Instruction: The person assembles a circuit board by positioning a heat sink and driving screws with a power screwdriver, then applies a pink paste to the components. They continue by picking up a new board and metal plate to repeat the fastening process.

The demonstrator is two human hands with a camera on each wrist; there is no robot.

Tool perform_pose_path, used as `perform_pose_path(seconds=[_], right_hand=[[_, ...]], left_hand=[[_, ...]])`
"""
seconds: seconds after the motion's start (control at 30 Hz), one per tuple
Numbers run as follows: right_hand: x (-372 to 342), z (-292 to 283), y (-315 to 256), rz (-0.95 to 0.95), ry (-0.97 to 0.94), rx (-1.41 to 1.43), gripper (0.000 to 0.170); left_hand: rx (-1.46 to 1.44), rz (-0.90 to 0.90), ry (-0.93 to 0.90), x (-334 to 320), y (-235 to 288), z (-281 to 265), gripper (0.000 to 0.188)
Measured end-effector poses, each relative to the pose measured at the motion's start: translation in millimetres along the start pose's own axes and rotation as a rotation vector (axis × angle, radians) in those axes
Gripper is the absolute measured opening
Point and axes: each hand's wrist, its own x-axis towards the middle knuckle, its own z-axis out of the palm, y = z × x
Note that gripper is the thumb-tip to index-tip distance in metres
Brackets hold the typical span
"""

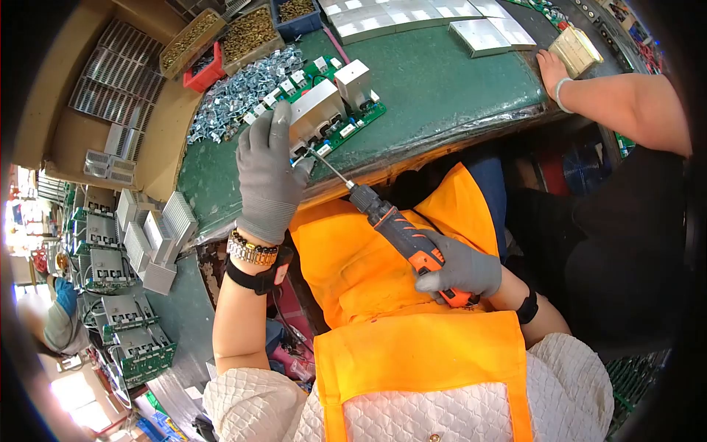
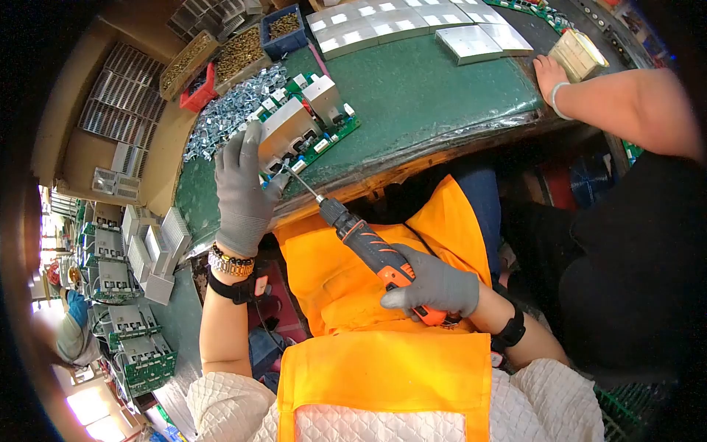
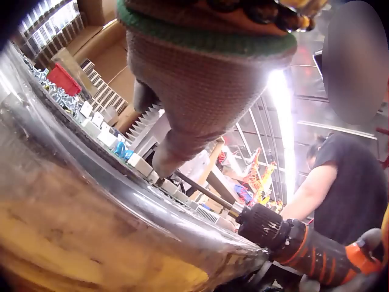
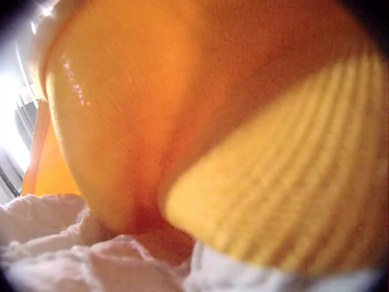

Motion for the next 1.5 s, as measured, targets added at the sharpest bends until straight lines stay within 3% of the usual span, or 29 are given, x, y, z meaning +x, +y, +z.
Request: perform_pose_path(seconds=[0.47, 0.53, 0.63, 0.73, 0.93, 1.5], right_hand=[[8.6, -3.3, 15.0, -0.044, -0.075, 0.088, 0.075], [11.5, -7.9, 23.1, -0.022, -0.199, 0.264, 0.072], [12.5, -3.6, 25.2, -0.011, -0.234, 0.322, 0.069], [11.1, 6.1, 19.3, -0.062, -0.168, 0.273, 0.056], [7.5, 17.3, 11.7, 0.004, -0.07, 0.117, 0.059], [10.0, 25.1, 8.9, 0.009, 0.004, 0.063, 0.064]], left_hand=[[0.005, 0.014, 0.013, -0.9, -3.0, 5.4, 0.093], [-0.009, 0.021, 0.016, -1.0, -3.1, 6.1, 0.093], [-0.027, 0.026, 0.045, -0.9, -4.2, 10.6, 0.091], [-0.004, 0.026, 0.075, -1.3, -6.0, 14.9, 0.089], [0.015, 0.033, 0.088, -0.1, -6.7, 15.2, 0.089], [0.05, 0.079, 0.089, 1.8, -7.8, 12.8, 0.088]])
